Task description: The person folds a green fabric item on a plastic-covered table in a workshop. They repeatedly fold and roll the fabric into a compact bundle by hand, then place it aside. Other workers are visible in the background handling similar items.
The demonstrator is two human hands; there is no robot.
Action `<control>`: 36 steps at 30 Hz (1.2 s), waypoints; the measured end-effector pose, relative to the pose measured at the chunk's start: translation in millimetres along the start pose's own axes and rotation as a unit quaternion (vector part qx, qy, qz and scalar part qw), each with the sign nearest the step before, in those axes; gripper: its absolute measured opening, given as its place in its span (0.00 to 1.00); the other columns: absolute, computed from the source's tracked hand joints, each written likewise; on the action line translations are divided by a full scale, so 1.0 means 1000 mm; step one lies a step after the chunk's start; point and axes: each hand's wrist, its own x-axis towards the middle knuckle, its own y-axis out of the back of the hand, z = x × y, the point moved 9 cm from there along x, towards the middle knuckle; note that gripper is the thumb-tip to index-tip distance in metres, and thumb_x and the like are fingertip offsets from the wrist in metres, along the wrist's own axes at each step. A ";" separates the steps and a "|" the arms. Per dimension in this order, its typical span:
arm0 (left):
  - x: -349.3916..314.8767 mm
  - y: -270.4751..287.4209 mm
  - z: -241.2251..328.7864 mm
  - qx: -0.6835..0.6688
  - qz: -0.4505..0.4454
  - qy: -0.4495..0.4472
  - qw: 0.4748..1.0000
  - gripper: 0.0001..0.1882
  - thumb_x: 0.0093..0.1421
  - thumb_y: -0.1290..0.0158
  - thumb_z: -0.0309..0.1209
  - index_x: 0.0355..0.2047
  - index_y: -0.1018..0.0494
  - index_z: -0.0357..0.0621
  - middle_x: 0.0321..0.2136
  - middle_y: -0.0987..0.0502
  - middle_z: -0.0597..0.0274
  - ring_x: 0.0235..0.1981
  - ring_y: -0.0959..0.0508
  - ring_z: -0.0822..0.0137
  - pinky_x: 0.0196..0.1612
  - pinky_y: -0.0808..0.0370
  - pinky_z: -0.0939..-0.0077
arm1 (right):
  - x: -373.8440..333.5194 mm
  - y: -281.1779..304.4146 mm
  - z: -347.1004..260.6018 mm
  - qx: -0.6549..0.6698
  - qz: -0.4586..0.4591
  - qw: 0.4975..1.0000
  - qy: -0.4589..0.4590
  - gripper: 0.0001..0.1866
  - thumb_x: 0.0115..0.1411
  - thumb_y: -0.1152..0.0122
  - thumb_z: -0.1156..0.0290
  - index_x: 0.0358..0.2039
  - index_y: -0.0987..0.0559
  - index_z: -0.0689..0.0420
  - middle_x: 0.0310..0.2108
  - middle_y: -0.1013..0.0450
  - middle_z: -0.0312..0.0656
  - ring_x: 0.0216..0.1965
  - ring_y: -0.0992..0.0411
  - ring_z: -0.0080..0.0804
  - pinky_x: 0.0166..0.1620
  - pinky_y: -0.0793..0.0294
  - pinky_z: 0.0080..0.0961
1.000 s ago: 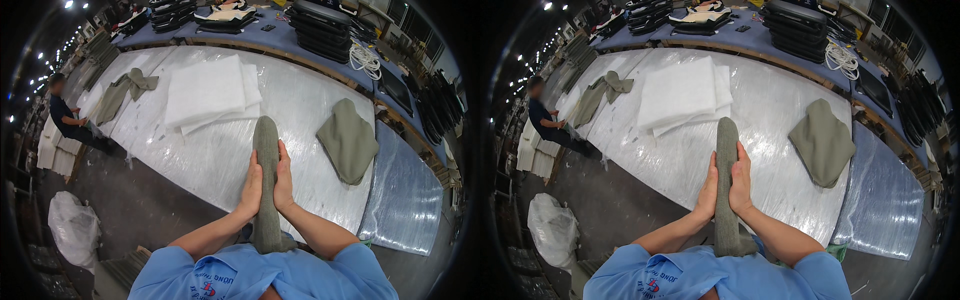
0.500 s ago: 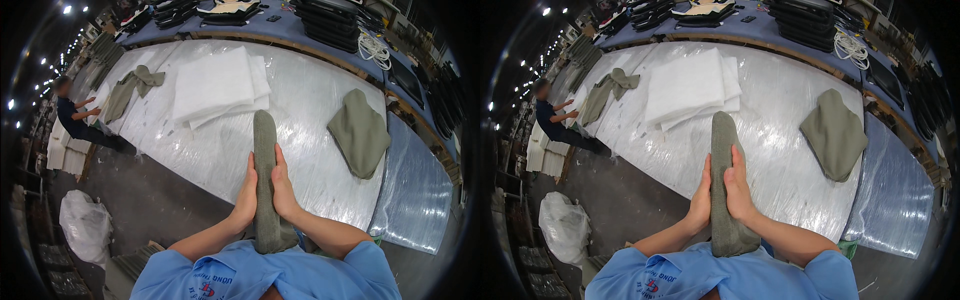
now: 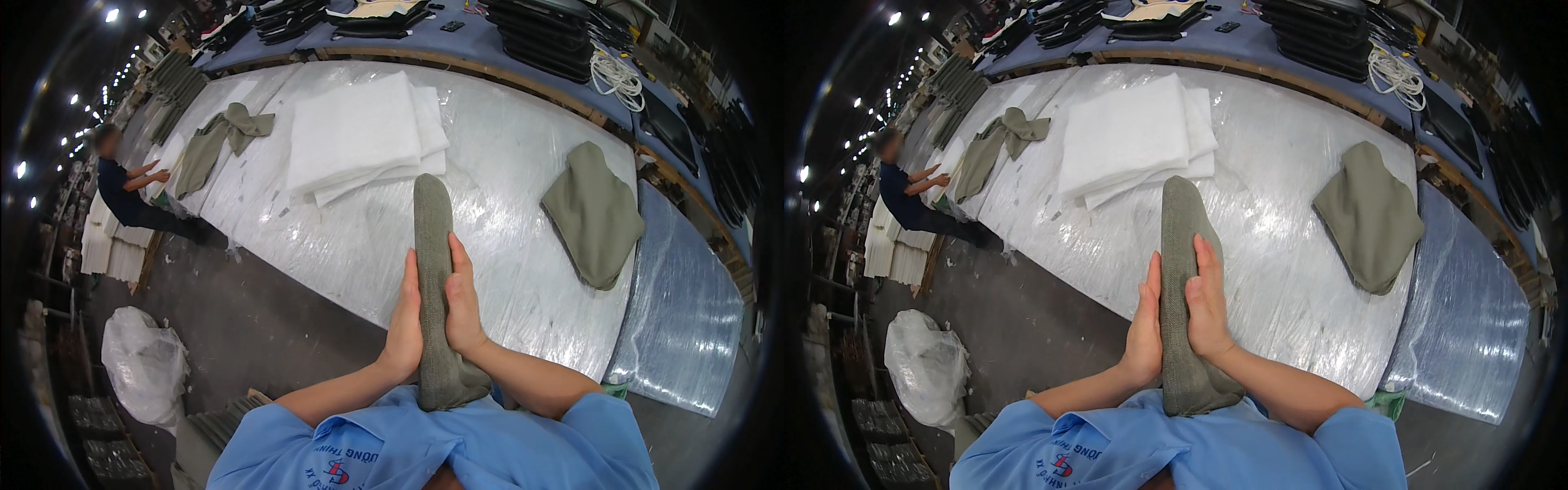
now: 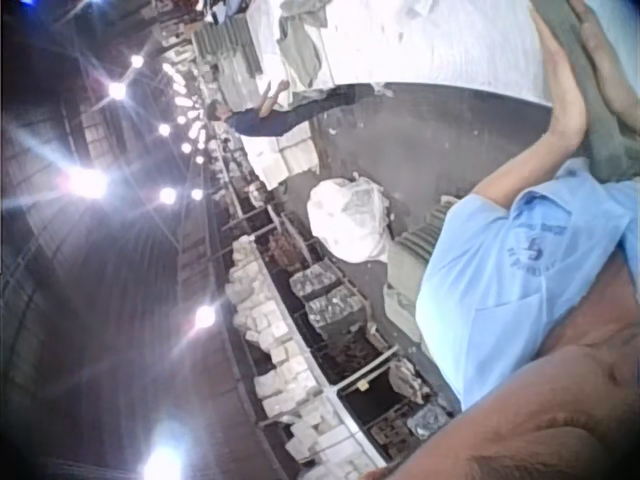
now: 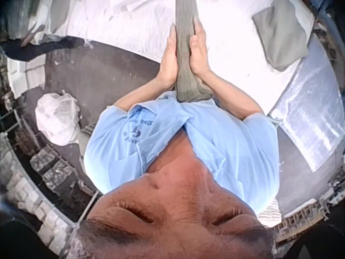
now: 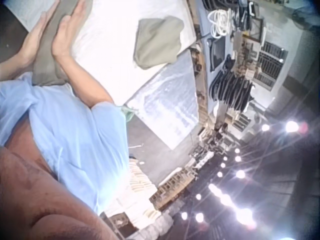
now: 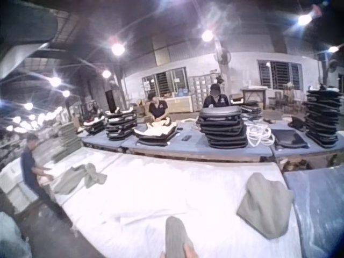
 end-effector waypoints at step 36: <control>0.044 0.034 -0.021 -0.024 0.022 -0.001 0.999 0.42 0.79 0.76 0.59 0.79 0.65 0.41 0.79 0.60 0.49 0.80 0.58 0.56 0.78 0.56 0.64 | 0.049 -0.022 -0.017 -0.124 0.007 0.992 0.016 0.37 0.79 0.72 0.47 0.76 0.45 0.62 0.76 0.52 0.56 0.78 0.55 0.52 0.77 0.57 0.43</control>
